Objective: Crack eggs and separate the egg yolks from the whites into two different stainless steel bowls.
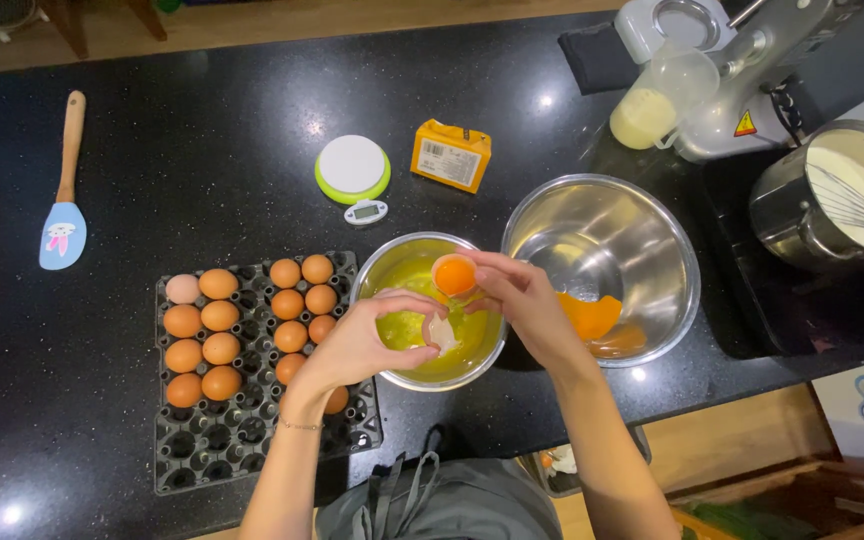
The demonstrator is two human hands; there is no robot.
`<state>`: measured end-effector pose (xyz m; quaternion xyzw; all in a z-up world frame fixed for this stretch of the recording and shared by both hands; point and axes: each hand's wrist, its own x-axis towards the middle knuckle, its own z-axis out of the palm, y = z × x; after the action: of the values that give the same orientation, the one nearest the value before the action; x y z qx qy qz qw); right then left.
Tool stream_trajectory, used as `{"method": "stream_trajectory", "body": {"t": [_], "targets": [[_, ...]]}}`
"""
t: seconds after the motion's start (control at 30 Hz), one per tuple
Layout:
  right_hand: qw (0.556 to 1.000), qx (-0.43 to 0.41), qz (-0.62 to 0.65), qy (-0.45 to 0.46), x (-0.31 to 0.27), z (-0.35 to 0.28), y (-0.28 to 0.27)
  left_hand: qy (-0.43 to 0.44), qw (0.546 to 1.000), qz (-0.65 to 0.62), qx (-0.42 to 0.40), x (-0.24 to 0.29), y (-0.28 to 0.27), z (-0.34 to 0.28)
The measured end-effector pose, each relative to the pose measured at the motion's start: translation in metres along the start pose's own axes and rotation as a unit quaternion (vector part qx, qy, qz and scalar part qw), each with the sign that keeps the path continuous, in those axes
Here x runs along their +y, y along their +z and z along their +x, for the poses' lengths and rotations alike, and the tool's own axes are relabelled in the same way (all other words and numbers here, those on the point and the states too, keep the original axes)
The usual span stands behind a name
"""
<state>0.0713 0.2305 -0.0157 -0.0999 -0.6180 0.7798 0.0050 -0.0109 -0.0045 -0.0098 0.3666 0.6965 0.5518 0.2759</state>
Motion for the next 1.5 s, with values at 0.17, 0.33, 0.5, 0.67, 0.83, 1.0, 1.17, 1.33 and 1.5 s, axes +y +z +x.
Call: {"method": "stream_trajectory", "body": {"t": [0.17, 0.33, 0.5, 0.67, 0.83, 1.0, 1.17, 1.33, 1.5], "targets": [[0.999, 0.001, 0.045, -0.005, -0.003, -0.002, -0.002, -0.052, 0.989, 0.137, 0.019, -0.010, 0.008, 0.002], [0.999, 0.026, 0.024, -0.012, 0.000, -0.003, -0.004, -0.014, 0.945, 0.326, 0.024, -0.029, 0.032, 0.002], [0.998, 0.042, 0.050, -0.018, 0.011, -0.008, -0.013, 0.041, 0.960, 0.262, 0.089, -0.028, 0.037, -0.003], [0.973, 0.214, 0.052, -0.073, 0.022, -0.031, -0.061, -0.092, 0.975, 0.114, 0.165, -0.017, 0.032, -0.003], [0.886, 0.297, -0.335, -0.121, 0.019, -0.070, -0.099, 0.013, 0.967, 0.128, 0.220, -0.049, 0.039, -0.004], [0.816, 0.333, -0.472, -0.027, 0.048, -0.081, -0.126, 0.009, 0.962, 0.115, 0.246, -0.045, 0.051, -0.001], [0.926, 0.360, 0.073, -0.084, 0.058, -0.080, -0.145, 0.043, 0.958, 0.046, 0.280, -0.038, 0.059, 0.000], [0.951, 0.227, 0.184, -0.097, 0.012, -0.075, -0.069, 0.056, 0.957, 0.071, 0.276, -0.020, 0.064, 0.007], [0.970, 0.174, 0.151, -0.078, 0.045, -0.049, 0.013, 0.099, 0.931, 0.070, 0.345, 0.001, 0.056, -0.006]]}}
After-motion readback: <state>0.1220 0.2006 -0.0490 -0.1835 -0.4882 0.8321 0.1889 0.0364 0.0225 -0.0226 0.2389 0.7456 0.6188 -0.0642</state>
